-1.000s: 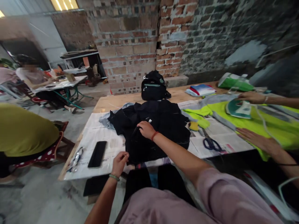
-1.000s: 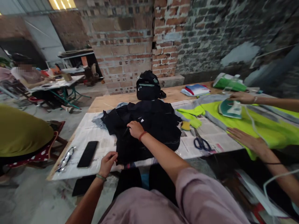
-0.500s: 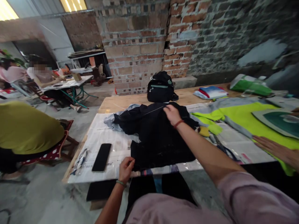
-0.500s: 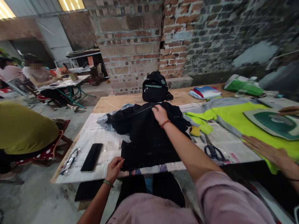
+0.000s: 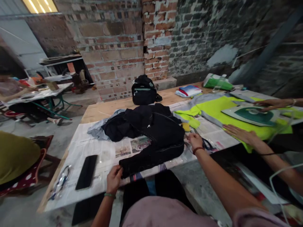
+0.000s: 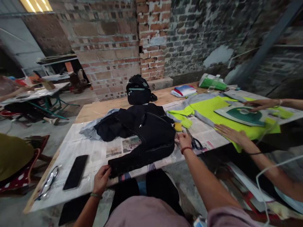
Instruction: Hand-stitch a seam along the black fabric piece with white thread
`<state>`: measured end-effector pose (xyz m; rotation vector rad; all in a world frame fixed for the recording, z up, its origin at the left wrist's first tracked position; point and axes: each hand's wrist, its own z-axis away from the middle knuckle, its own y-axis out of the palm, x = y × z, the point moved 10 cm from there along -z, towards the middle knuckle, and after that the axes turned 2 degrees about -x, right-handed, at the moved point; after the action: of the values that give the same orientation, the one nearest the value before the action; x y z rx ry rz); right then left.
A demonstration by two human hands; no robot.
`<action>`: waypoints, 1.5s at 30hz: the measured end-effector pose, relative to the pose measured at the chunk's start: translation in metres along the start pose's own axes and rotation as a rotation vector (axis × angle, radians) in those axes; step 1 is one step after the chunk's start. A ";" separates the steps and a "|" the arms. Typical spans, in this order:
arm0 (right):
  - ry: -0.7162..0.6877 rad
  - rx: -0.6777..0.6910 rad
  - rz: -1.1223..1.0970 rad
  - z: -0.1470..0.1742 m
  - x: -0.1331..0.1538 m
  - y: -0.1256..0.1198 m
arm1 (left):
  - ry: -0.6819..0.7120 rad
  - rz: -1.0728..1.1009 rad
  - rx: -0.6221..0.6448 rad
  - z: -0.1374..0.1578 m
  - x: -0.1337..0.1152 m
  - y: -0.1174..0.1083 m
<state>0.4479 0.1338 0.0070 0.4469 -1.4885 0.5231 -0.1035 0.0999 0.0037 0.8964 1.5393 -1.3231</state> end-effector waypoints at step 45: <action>-0.764 0.728 0.504 0.229 0.034 0.022 | -0.224 0.475 -0.372 0.082 -0.010 -0.042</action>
<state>0.2498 0.0202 0.0495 0.9105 -2.1371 1.4296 -0.1254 0.0127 0.0252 0.7807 1.2420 -0.7385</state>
